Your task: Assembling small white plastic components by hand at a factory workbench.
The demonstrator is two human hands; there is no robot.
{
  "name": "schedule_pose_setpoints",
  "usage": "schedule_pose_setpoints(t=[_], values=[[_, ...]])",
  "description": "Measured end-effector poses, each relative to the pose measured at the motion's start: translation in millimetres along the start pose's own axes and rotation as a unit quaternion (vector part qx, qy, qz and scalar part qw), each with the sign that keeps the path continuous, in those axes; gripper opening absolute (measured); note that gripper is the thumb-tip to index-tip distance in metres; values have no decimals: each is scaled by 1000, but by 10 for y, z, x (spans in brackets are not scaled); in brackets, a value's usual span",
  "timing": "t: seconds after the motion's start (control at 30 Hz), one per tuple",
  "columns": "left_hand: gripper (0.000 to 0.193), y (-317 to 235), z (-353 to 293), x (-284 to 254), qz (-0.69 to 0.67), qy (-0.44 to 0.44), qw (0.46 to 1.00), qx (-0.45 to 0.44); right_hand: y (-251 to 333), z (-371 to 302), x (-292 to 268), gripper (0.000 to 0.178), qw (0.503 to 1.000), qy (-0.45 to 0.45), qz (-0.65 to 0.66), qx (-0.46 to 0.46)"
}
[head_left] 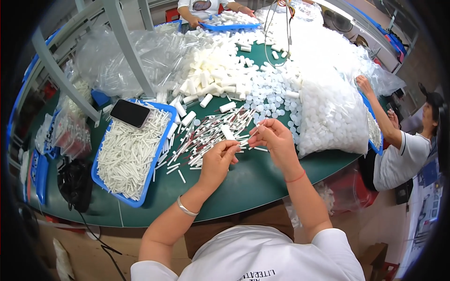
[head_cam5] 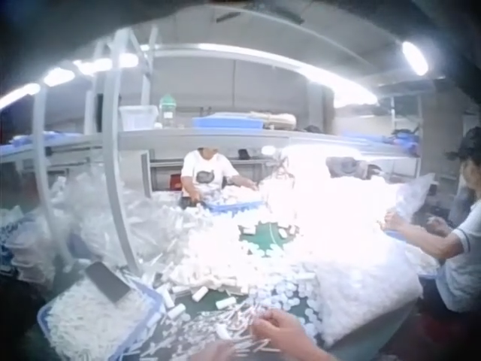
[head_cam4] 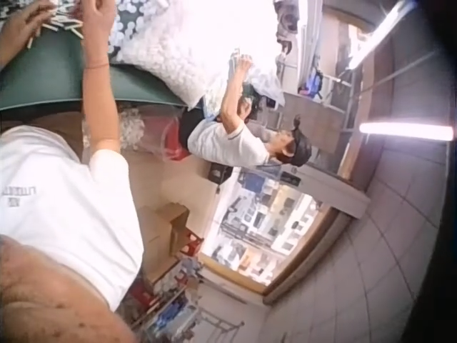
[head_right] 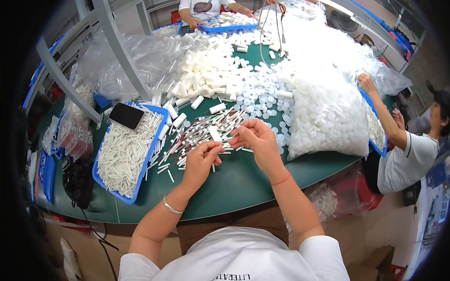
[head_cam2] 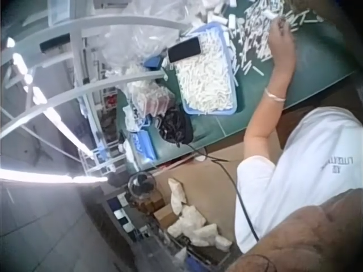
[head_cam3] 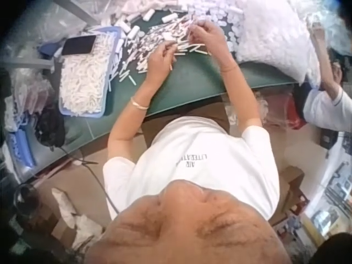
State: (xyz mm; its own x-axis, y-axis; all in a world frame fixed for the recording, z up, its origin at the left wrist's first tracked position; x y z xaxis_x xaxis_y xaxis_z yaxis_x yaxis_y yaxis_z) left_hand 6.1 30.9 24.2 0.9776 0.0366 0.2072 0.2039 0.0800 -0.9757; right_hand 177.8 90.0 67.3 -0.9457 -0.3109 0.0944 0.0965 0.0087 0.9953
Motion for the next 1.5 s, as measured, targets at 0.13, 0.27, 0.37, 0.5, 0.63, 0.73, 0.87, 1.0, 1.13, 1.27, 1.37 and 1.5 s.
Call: schedule_pose_setpoints(t=[0.13,0.27,0.37,0.5,0.63,0.73,0.87,1.0,1.13,1.27,1.37,1.5], values=[[22,-3,-31,35,-17,9,1000,-21,-32,-159,39,10,999,-7,45,-16],[21,-40,-70,110,-28,8,999,-38,-106,-178,25,9,998,4,49,-32],[21,-32,-87,77,-32,11,998,-52,-142,-203,37,10,998,13,35,-46],[21,-7,-86,85,-40,13,997,-60,-219,-275,72,10,997,8,-35,-63],[18,-56,-131,154,34,1,999,-11,-344,-349,85,10,998,-2,-52,-47],[16,-63,-140,197,66,-11,997,27,-337,-389,68,8,999,3,-28,-37],[18,-89,-13,252,107,69,992,10,-360,-473,-71,4,997,-49,-10,-63],[25,-140,338,452,278,116,940,159,-317,-550,-396,4,987,-133,-32,-84],[29,171,735,609,397,127,864,281,-196,-594,-499,9,986,-156,1,-51],[23,314,909,752,442,162,841,265,-260,-635,-620,15,983,-171,-61,-18],[22,323,986,719,394,160,868,258,-277,-651,-642,16,983,-154,-93,-15],[21,314,981,705,349,160,893,235,-386,-562,-611,16,974,-182,-129,-39]])
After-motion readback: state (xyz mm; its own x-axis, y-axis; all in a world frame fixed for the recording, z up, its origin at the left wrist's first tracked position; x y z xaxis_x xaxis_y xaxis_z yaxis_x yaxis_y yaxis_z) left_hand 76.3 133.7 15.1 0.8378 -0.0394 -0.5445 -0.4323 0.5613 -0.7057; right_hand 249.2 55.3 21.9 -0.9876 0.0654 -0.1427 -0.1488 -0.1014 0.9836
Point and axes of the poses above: each hand's wrist, its own z-axis towards the middle knuckle, its own x-axis out of the palm, y = z × x, the point moved 2 cm from there along z, towards the middle knuckle, and after that the axes turned 12 degrees about -z, right-handed, at the moved point
